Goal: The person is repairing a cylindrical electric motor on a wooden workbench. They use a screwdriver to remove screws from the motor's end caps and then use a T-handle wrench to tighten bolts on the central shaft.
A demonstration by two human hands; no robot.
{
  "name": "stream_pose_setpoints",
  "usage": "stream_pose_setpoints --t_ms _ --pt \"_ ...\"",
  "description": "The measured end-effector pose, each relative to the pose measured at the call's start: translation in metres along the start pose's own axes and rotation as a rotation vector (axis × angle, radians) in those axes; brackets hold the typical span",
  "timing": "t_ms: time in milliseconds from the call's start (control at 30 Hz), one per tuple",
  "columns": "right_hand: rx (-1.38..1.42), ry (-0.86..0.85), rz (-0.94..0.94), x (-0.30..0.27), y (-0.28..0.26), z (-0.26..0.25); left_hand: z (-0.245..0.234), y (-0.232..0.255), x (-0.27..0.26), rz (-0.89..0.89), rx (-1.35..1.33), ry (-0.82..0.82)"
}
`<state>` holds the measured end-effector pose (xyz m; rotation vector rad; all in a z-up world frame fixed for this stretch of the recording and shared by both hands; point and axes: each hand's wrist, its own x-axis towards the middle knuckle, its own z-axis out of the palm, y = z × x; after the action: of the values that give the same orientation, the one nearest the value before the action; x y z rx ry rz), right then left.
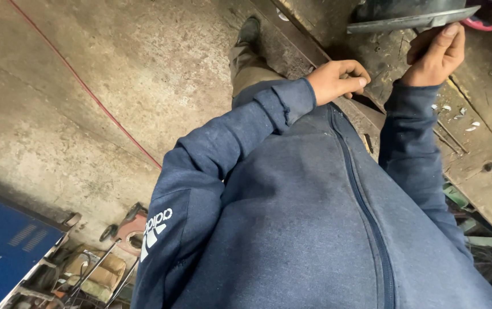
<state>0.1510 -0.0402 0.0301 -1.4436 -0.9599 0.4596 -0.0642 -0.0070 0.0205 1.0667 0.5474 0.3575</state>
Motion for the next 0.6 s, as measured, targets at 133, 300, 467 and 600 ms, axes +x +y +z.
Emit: stream_pose_setpoints --t_ms 133,300,467,600 --pt "0.049 0.029 0.021 -0.001 0.0 0.003 0.0 0.005 0.001 -0.03 0.005 -0.003" --pt "0.061 0.042 0.016 -0.002 0.004 0.002 0.004 -0.016 0.014 0.006 -0.045 -0.006" --pt "0.019 0.005 -0.008 -0.001 -0.001 0.002 0.004 -0.016 0.016 -0.027 -0.034 0.002" --pt "-0.025 0.018 -0.009 0.0 -0.003 0.006 0.004 -0.018 0.018 -0.008 -0.067 0.008"
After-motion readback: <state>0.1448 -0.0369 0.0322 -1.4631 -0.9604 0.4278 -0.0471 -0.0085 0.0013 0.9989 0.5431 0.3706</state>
